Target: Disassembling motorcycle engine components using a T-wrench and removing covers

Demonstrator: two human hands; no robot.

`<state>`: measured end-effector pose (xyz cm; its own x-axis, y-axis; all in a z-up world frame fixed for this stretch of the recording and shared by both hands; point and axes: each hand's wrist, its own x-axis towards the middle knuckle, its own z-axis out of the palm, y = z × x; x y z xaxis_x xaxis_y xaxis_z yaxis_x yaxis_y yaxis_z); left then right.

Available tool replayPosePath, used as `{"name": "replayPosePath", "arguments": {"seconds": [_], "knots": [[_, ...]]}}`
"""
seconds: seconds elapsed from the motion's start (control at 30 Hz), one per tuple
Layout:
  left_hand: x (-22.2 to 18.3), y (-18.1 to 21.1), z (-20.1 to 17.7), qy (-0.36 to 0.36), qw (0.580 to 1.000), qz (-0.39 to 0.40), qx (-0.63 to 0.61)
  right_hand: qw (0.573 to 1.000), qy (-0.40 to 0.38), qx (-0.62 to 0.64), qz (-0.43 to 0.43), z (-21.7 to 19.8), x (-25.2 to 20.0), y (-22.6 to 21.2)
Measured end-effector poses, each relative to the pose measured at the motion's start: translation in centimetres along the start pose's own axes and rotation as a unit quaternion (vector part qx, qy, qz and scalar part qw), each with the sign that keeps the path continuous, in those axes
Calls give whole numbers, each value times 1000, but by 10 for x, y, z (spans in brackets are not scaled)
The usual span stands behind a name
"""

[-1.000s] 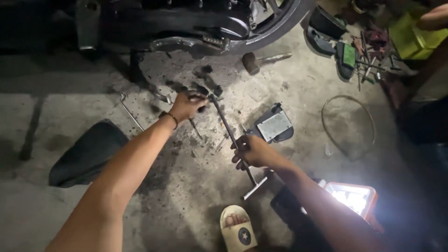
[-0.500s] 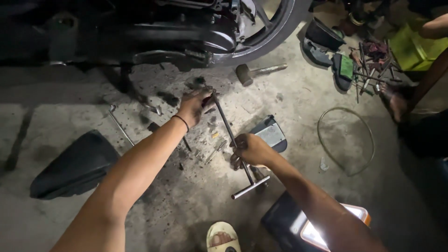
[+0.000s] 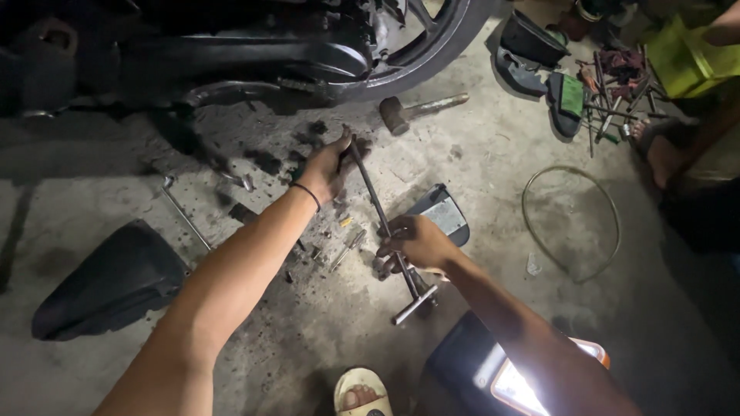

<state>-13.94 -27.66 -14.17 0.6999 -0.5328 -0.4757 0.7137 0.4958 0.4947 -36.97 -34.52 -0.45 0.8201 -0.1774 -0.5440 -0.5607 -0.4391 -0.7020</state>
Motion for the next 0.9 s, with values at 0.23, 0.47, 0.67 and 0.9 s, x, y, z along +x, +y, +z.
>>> {"name": "replayPosePath", "arguments": {"seconds": [0.23, 0.47, 0.67, 0.9], "knots": [[8, 4, 12, -42, 998, -30, 42, 990, 88, -106, 13, -3, 4, 22], [16, 4, 31, -83, 995, -57, -3, 986, 141, -84, 33, -2, -12, -5], [9, 10, 60, -119, 992, 0, -45, 981, 175, -70, -52, -8, -19, -37], [58, 5, 45, -113, 992, 41, -24, 982, 173, -77, -29, -19, -15, -53]]}}
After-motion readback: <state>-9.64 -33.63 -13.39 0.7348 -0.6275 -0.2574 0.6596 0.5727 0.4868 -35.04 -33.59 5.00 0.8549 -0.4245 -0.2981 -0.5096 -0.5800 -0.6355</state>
